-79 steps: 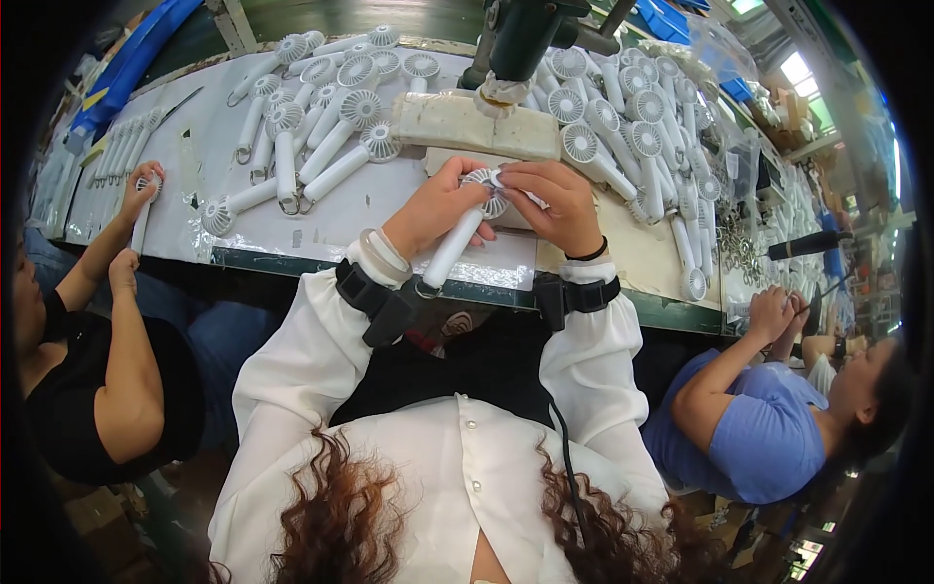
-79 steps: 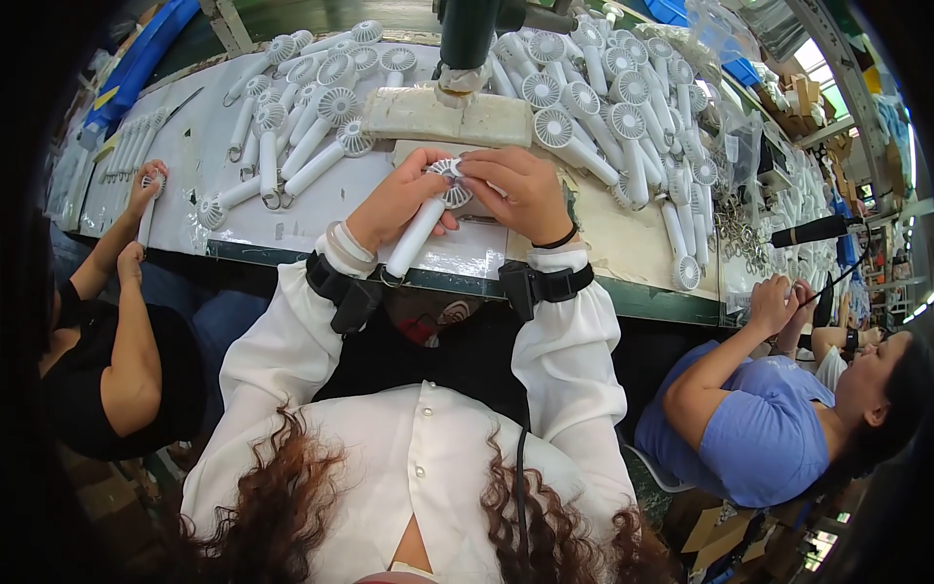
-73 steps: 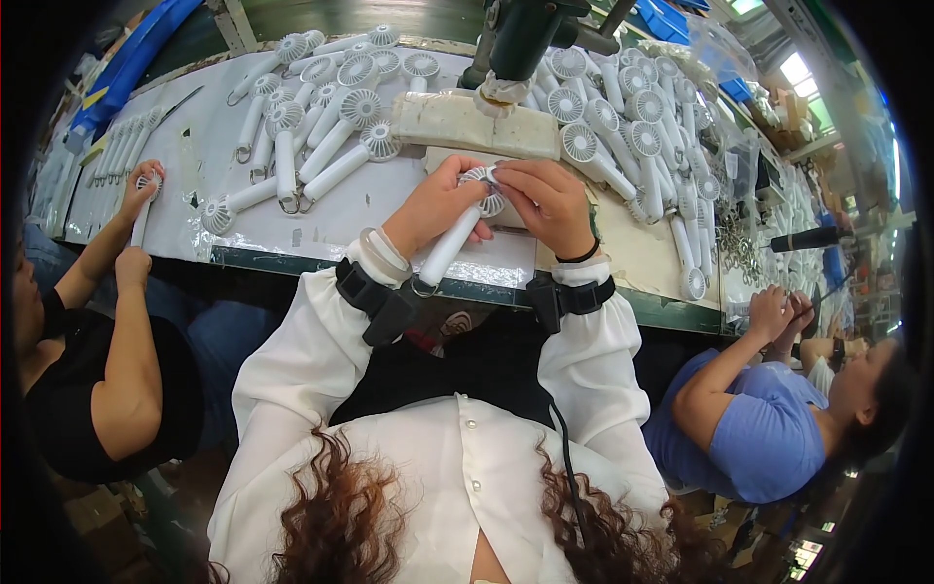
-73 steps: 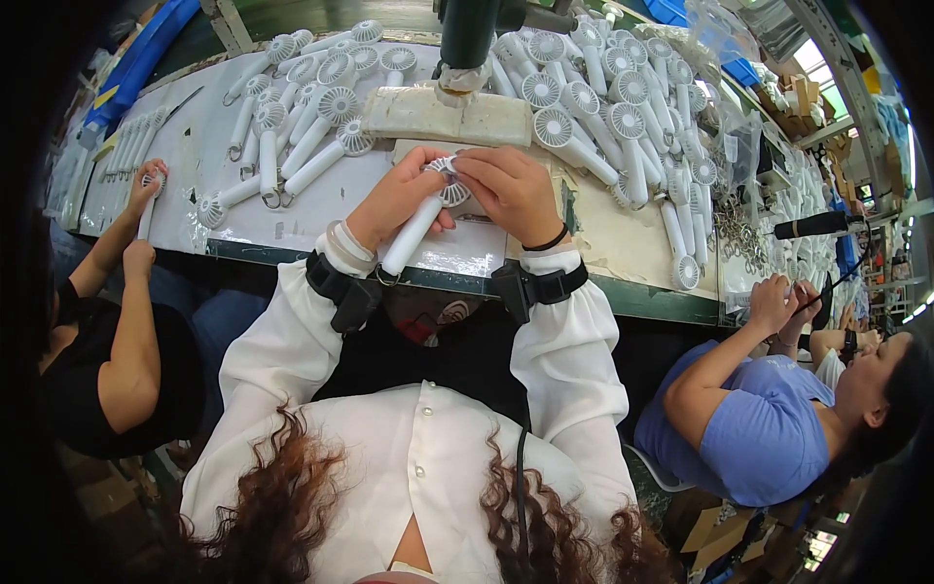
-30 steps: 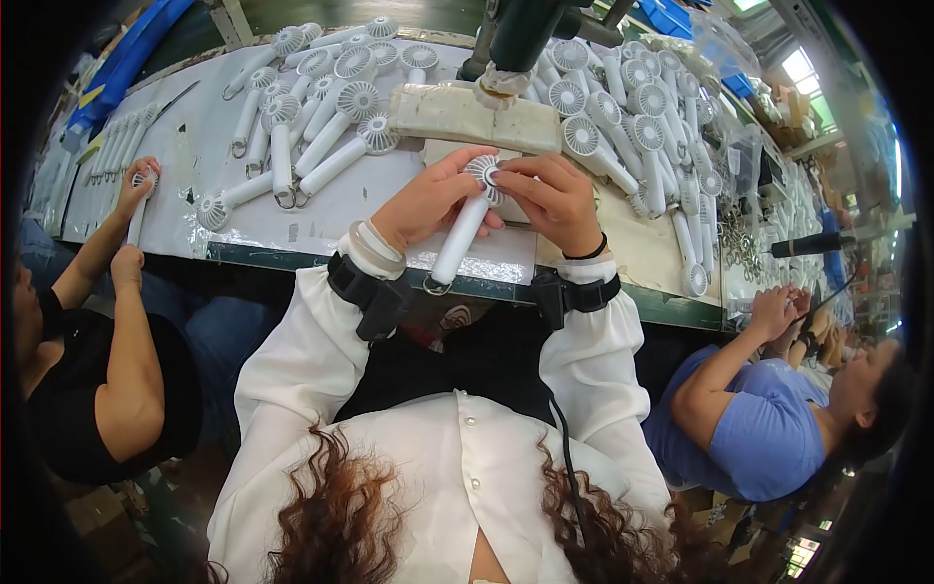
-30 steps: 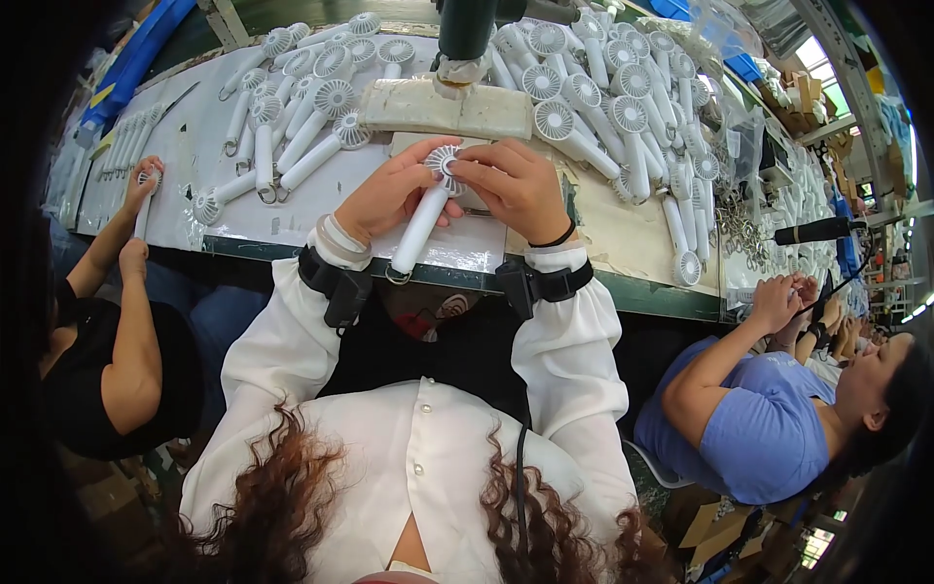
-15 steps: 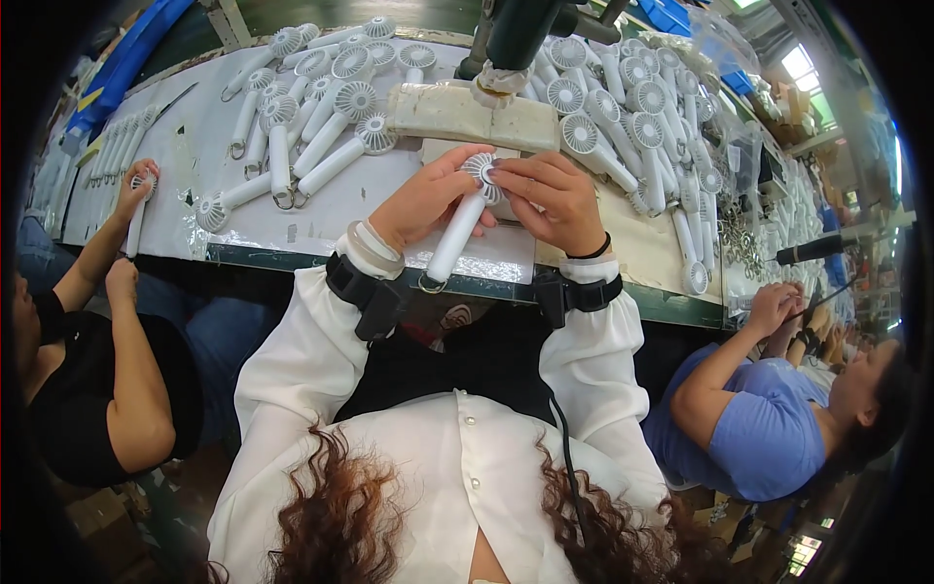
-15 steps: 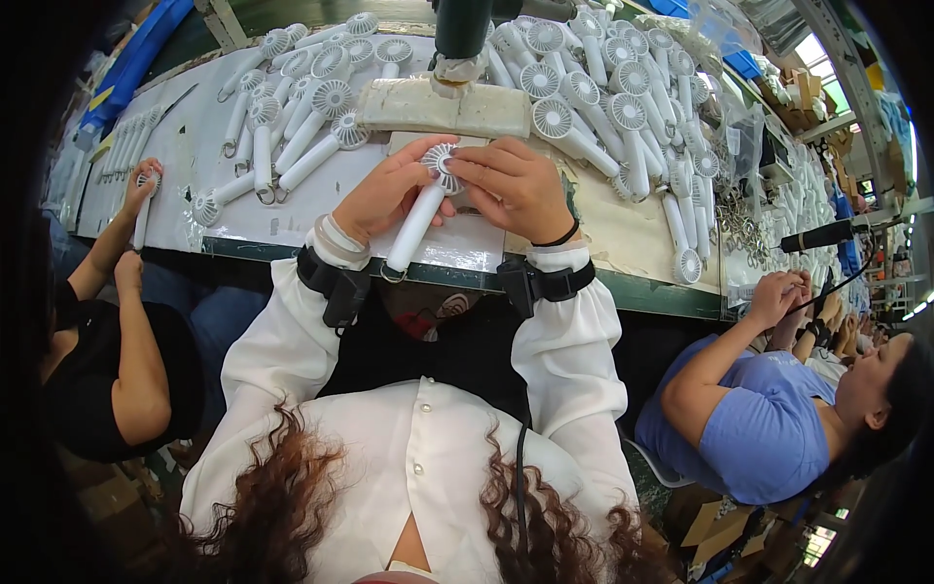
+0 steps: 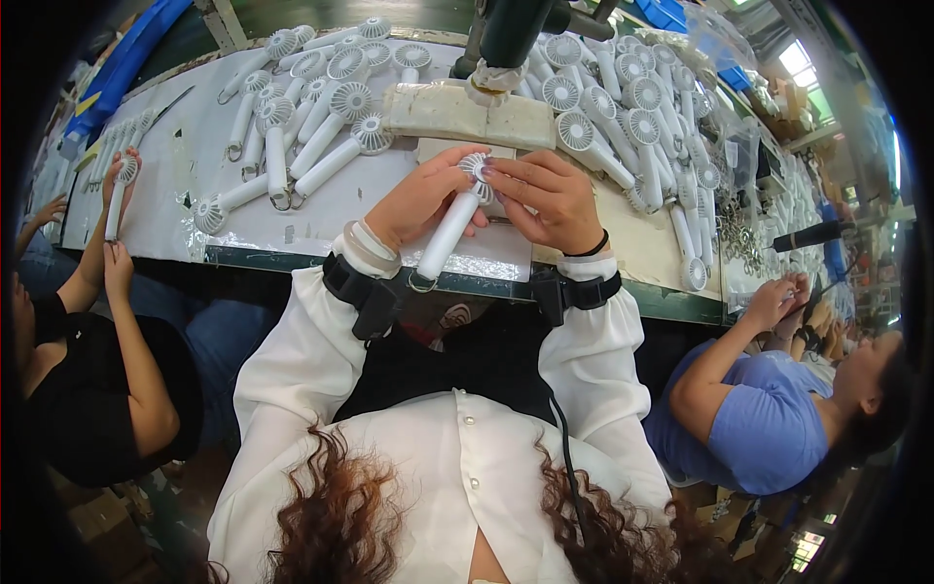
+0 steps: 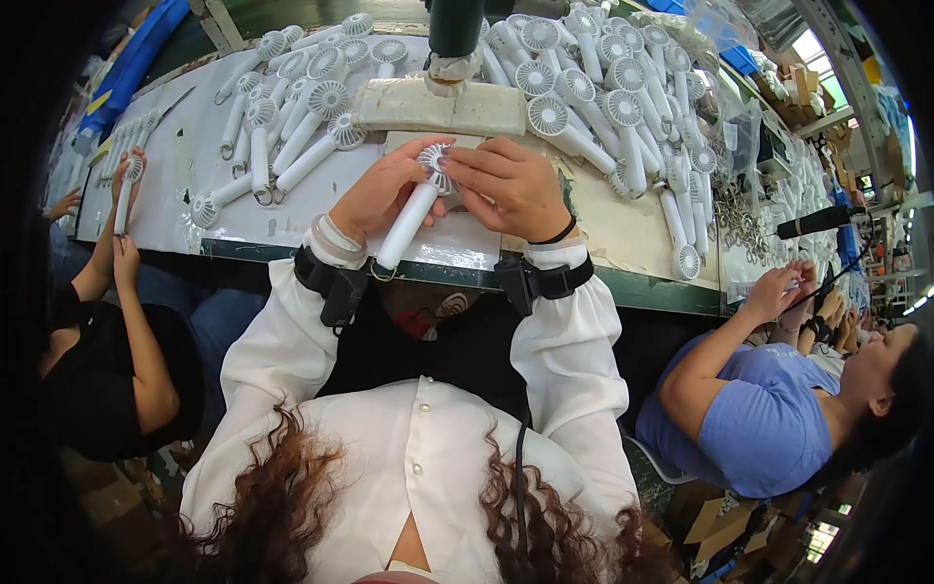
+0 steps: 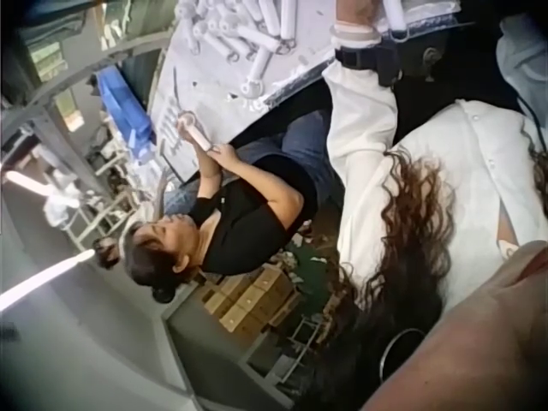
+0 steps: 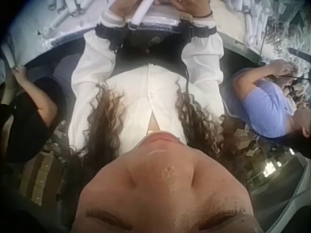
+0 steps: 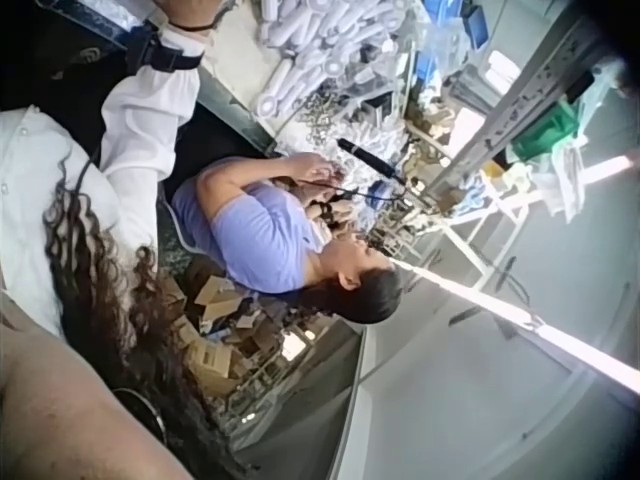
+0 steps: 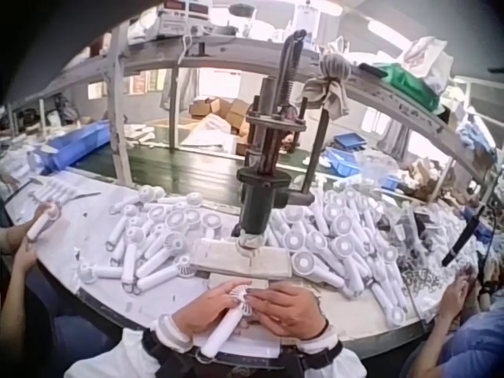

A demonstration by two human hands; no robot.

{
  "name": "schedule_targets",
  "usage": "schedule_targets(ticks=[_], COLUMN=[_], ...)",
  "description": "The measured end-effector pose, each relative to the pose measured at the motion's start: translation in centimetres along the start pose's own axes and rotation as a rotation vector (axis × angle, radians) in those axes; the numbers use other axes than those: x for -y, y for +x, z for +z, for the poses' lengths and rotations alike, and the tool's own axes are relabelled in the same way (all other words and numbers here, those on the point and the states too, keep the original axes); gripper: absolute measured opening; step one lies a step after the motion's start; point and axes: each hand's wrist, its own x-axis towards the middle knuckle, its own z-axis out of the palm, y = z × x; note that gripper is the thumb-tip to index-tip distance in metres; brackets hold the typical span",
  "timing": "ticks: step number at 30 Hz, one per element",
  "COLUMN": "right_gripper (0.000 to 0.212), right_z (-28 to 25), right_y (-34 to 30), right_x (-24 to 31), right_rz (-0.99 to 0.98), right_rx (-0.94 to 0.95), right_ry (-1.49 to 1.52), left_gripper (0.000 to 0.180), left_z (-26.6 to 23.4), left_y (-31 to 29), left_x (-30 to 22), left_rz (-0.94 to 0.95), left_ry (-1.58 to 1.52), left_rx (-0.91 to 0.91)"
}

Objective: The person picks up a handheld fan, presses a small component into the center of the fan head, and uses a tool to press around the edges. They then pick up a metal ring, hook it into the base of the fan handle, and set the fan aside.

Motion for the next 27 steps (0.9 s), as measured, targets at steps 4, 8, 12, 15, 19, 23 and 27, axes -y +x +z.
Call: schedule_targets(ticks=[4,8,12,15,19,23,27], right_gripper=[0.038,0.038,0.038,0.039,0.039,0.039,0.040], right_z=[0.07,0.22,0.30,0.28,0.41,0.56,0.72], right_y=[-0.07,-0.14,-0.08,0.12,0.30,0.18,0.04], right_x=[0.08,0.02,-0.01,0.15,0.22,0.17,0.11], right_rz=[0.000,0.008,0.012,0.013,0.015,0.038,0.072], right_rx=[-0.006,-0.011,-0.012,-0.007,-0.008,-0.015,-0.030], right_ry=[-0.007,-0.013,-0.017,-0.025,-0.033,-0.019,0.012], left_gripper=[0.047,0.047,0.046,0.045,0.044,0.043,0.041], left_z=[0.13,0.04,0.00,-0.18,-0.33,-0.29,0.14], left_y=[-0.12,-0.03,0.01,0.11,0.27,0.32,0.19], left_x=[-0.02,0.07,0.10,0.12,0.16,0.23,-0.13], left_rz=[0.008,0.013,0.017,0.022,0.037,0.052,0.045], left_ry=[0.021,0.044,0.051,0.066,0.125,0.165,0.091], left_rx=[-0.006,-0.018,-0.036,-0.046,-0.068,-0.089,-0.087])
